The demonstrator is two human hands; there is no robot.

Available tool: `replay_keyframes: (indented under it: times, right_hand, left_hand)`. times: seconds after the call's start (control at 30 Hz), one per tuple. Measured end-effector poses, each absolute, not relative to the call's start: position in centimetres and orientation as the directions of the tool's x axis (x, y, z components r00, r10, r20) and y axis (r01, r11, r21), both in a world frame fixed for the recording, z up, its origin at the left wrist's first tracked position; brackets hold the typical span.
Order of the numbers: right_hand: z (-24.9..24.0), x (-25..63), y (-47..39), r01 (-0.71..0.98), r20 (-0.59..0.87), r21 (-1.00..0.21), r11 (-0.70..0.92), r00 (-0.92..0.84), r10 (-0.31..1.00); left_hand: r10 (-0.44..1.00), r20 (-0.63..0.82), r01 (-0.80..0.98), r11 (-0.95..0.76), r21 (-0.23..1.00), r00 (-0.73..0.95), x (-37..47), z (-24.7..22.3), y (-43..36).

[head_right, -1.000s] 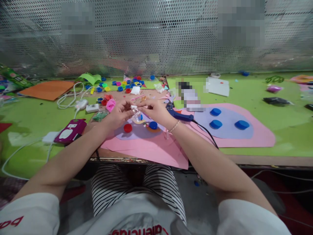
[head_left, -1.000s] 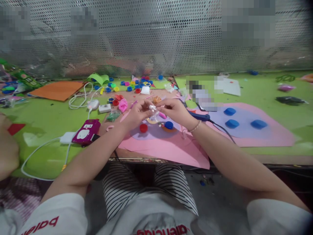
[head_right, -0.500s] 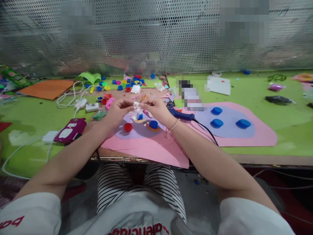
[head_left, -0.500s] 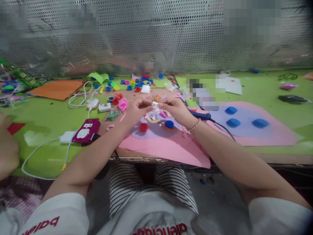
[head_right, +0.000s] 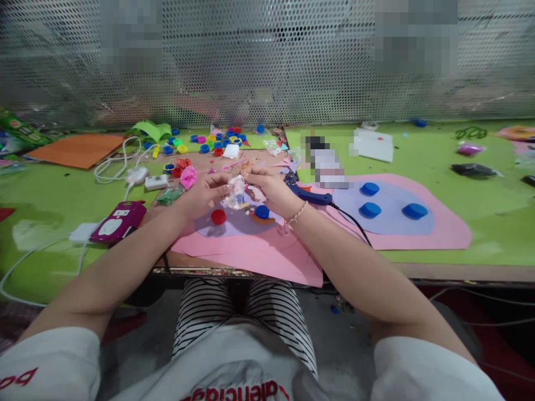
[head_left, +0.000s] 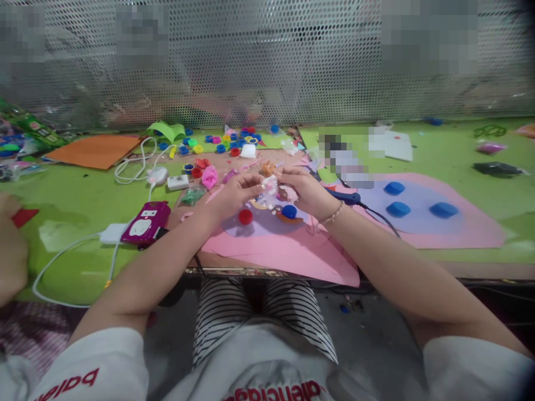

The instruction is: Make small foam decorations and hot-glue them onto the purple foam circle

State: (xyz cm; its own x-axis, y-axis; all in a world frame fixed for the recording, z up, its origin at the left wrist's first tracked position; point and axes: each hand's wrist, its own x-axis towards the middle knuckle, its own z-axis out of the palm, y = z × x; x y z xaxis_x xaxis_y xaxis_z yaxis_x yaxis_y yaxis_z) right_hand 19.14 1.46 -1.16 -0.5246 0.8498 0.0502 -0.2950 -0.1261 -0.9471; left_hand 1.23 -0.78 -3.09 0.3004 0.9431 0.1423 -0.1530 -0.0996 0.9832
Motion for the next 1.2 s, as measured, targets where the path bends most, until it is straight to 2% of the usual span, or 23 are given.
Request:
replay_keyframes:
  times: [0.23,0.4,0.53,0.7,0.83,1.0,1.13,1.2]
  right_hand:
    - [-0.8,19.2,1.0,-0.265,0.036,-0.951,-0.157,-0.602,0.798]
    - [-0.7,19.1,0.8,-0.258,0.040,-0.955,-0.149,-0.608,0.793]
    - [-0.8,19.1,1.0,-0.286,0.063,-0.948,-0.141,-0.601,0.797]
    - [-0.7,19.3,1.2,-0.286,0.121,-0.957,-0.043,-0.532,0.838]
    - [-0.6,19.5,1.2,-0.315,0.169,-0.949,0.000,-0.509,0.844]
    - [-0.9,19.4,1.3,-0.281,0.129,-0.959,-0.033,-0.536,0.834]
    - [-1.1,19.2,1.2,-0.269,0.142,-0.963,-0.013,-0.549,0.824]
    - [-1.0,19.2,1.1,-0.267,0.153,-0.964,-0.001,-0.555,0.818]
  left_hand:
    - [0.913,0.092,-0.249,0.011,0.969,0.398,1.4,-2.0,-1.6]
    - [0.923,0.035,-0.255,0.070,0.965,0.384,1.3,-1.9,-1.7]
    - [0.933,0.059,-0.241,0.031,0.970,0.355,1.7,-2.1,-1.7]
    - [0.962,0.162,-0.244,-0.106,0.964,0.222,1.8,-2.6,-1.4]
    - [0.960,0.210,-0.166,-0.181,0.970,0.186,1.5,-3.4,-0.9]
    - [0.952,0.287,0.004,-0.289,0.957,0.104,1.3,-3.1,-1.1]
    - [0.925,0.377,0.203,-0.380,0.902,0.058,1.5,-2.0,-2.0]
    - [0.905,0.418,0.244,-0.424,0.872,0.079,1.6,-1.7,-2.2]
